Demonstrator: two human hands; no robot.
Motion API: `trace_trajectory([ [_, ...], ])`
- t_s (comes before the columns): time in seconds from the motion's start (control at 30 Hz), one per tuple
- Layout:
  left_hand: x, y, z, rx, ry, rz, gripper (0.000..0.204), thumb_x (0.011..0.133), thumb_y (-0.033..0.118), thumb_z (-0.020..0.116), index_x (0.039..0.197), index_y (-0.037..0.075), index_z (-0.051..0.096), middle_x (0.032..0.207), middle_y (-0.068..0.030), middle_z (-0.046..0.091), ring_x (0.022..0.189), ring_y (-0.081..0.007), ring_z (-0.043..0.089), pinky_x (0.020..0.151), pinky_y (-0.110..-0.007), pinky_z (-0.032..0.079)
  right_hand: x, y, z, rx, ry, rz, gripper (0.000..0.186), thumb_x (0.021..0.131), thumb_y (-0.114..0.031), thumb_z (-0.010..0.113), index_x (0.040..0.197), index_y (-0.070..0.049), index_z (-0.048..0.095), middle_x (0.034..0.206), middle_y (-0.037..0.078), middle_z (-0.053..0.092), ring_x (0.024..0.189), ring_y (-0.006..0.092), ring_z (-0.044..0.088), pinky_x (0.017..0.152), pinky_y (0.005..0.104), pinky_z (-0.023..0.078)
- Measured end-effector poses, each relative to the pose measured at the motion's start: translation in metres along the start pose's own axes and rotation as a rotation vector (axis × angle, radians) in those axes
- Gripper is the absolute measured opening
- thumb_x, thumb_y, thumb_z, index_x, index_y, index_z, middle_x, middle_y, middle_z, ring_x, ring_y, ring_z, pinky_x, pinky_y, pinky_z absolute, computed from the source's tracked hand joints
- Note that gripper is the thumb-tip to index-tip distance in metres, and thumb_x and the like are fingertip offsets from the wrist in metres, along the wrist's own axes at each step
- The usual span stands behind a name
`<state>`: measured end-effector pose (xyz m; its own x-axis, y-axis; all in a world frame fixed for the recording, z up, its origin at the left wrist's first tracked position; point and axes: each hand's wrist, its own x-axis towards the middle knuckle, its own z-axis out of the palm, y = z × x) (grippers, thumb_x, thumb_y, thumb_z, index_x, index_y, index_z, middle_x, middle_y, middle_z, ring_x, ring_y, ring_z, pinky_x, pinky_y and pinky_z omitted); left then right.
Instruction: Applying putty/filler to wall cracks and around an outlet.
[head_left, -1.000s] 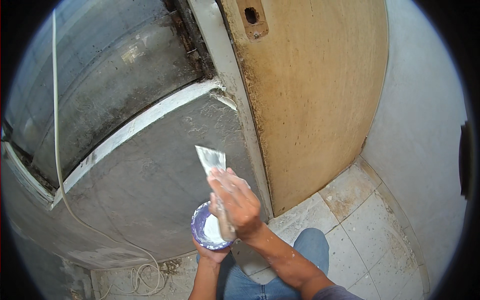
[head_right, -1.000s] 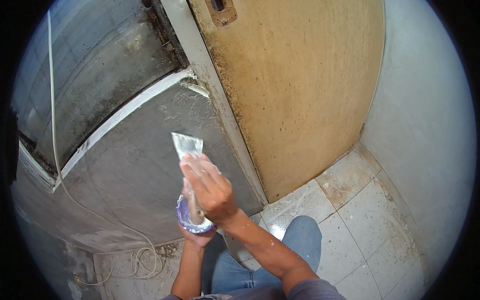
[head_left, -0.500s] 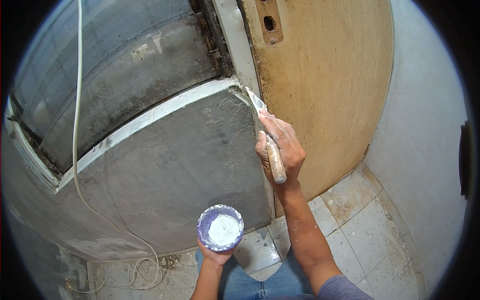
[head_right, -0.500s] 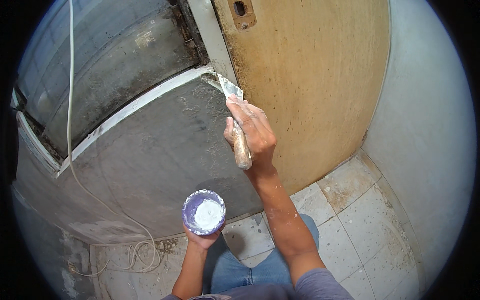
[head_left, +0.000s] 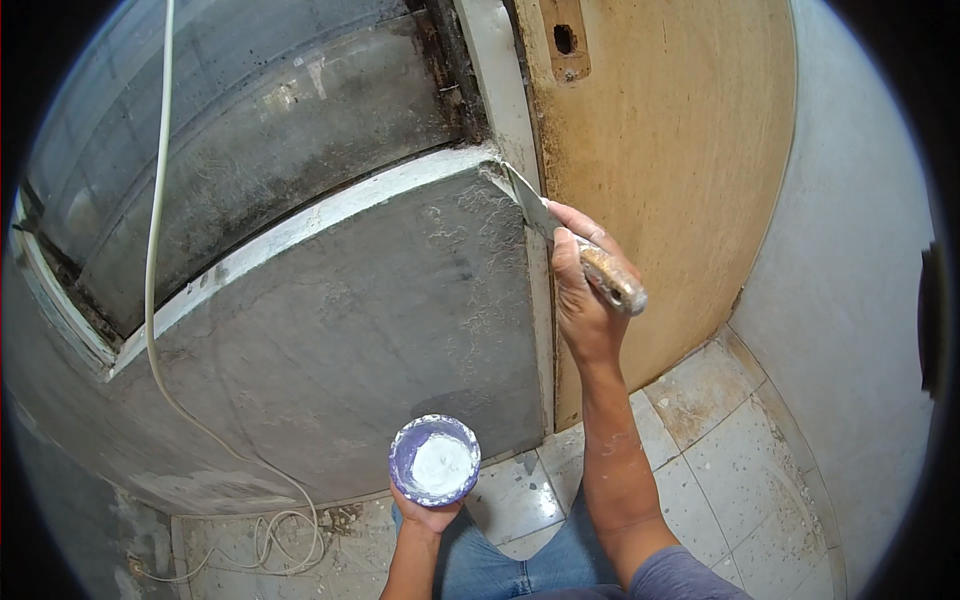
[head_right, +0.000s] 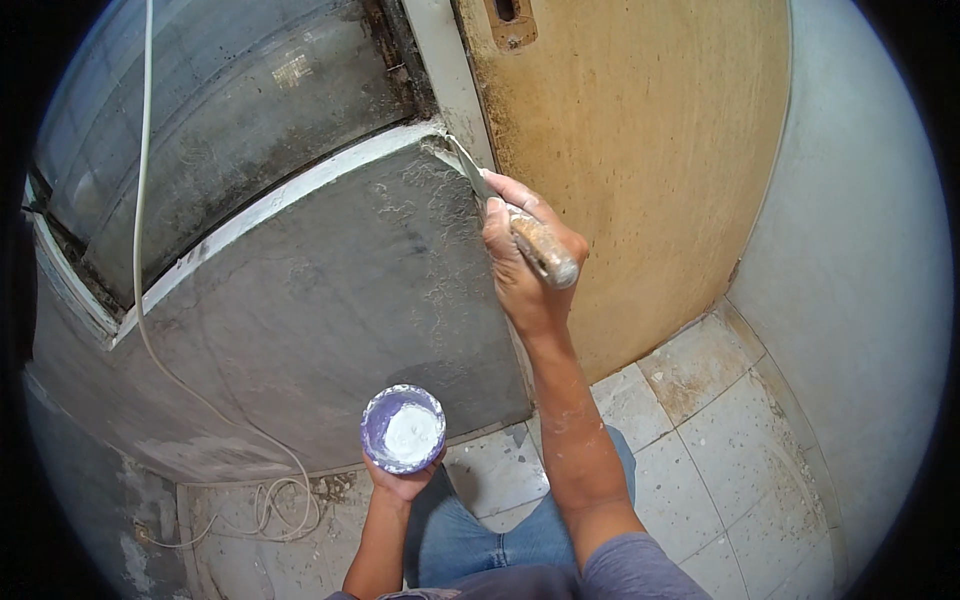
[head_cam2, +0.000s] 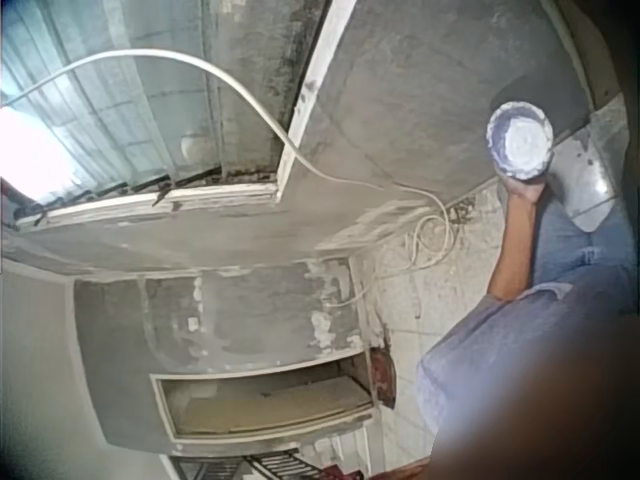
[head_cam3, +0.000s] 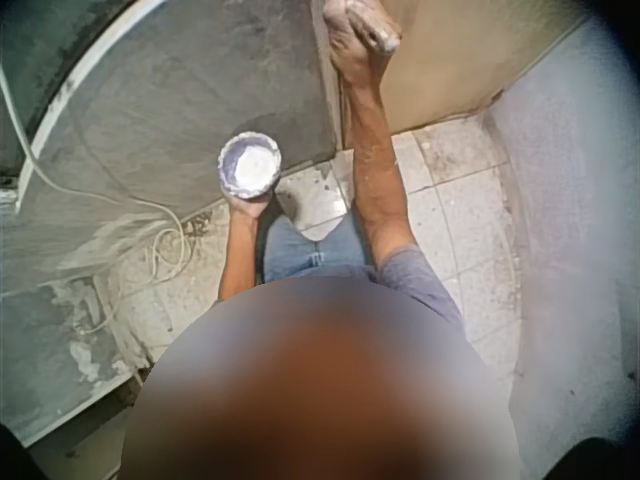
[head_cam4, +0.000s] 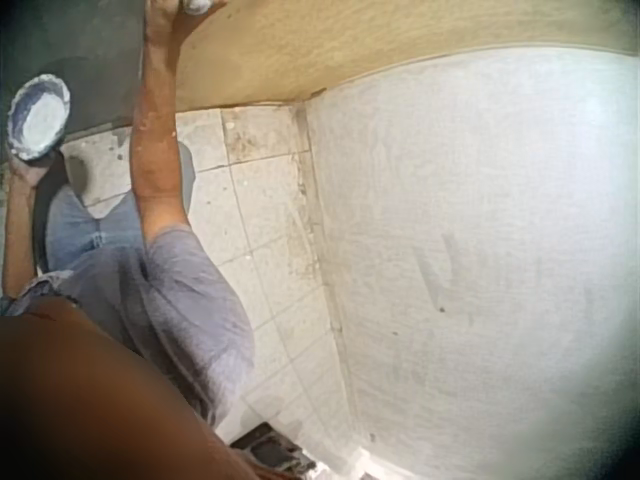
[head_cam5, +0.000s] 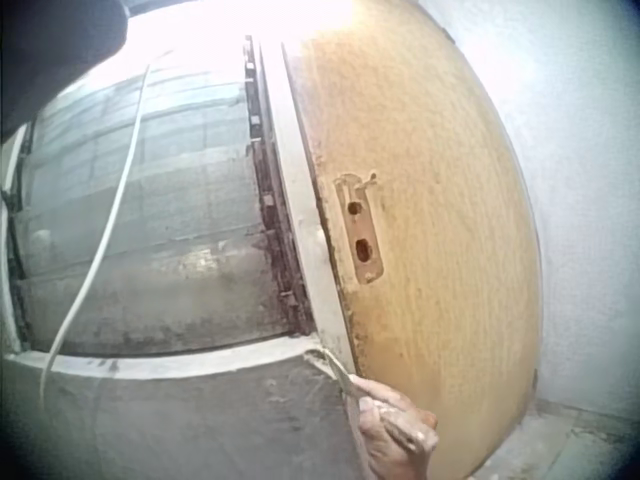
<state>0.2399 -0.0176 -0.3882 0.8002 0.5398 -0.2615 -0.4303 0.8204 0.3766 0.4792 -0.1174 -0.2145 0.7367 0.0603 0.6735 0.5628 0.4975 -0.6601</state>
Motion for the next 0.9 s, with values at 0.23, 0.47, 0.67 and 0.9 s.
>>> trace_trajectory([
  [0.23,0.003,-0.002,0.000,0.017,0.040,-0.030,0.055,0.088,0.054,0.039,0.123,0.016,0.058,0.121,-0.0074,0.062,0.110,-0.0298,0.060,0.088,-0.048,0.051,0.005,0.007,-0.006,-0.171,-0.084,-0.384,0.020,0.083,-0.003,0.067,0.102,0.001,0.068,0.095,0.014,0.070,0.077,0.0190,0.067,0.070,0.0279,0.053],
  [0.47,0.010,-0.010,0.001,0.032,0.075,-0.032,0.056,0.086,0.057,0.041,0.122,0.017,0.059,0.119,-0.0076,0.062,0.107,-0.0299,0.060,0.085,-0.048,0.052,-0.003,0.013,-0.006,-0.320,-0.139,-0.583,0.032,0.074,0.004,0.066,0.105,-0.001,0.067,0.103,0.015,0.069,0.088,0.0281,0.066,0.078,0.0334,0.054],
  [0.67,0.007,-0.012,0.003,0.024,0.063,-0.019,0.056,0.086,0.056,0.041,0.121,0.017,0.059,0.120,-0.0075,0.062,0.108,-0.0298,0.060,0.084,-0.048,0.051,-0.021,0.018,-0.023,-0.319,-0.116,-0.586,0.033,0.074,0.007,0.065,0.106,0.000,0.066,0.104,0.016,0.068,0.089,0.0281,0.066,0.078,0.0333,0.054],
  [0.9,0.000,-0.010,-0.001,0.031,-0.049,-0.036,0.056,0.090,0.053,0.037,0.127,0.014,0.056,0.126,-0.0076,0.060,0.115,-0.0298,0.057,0.095,-0.048,0.048,-0.001,0.013,-0.010,-0.237,0.010,-0.500,0.026,0.080,0.005,0.064,0.105,0.001,0.066,0.104,0.016,0.068,0.091,0.0275,0.067,0.079,0.0316,0.053],
])
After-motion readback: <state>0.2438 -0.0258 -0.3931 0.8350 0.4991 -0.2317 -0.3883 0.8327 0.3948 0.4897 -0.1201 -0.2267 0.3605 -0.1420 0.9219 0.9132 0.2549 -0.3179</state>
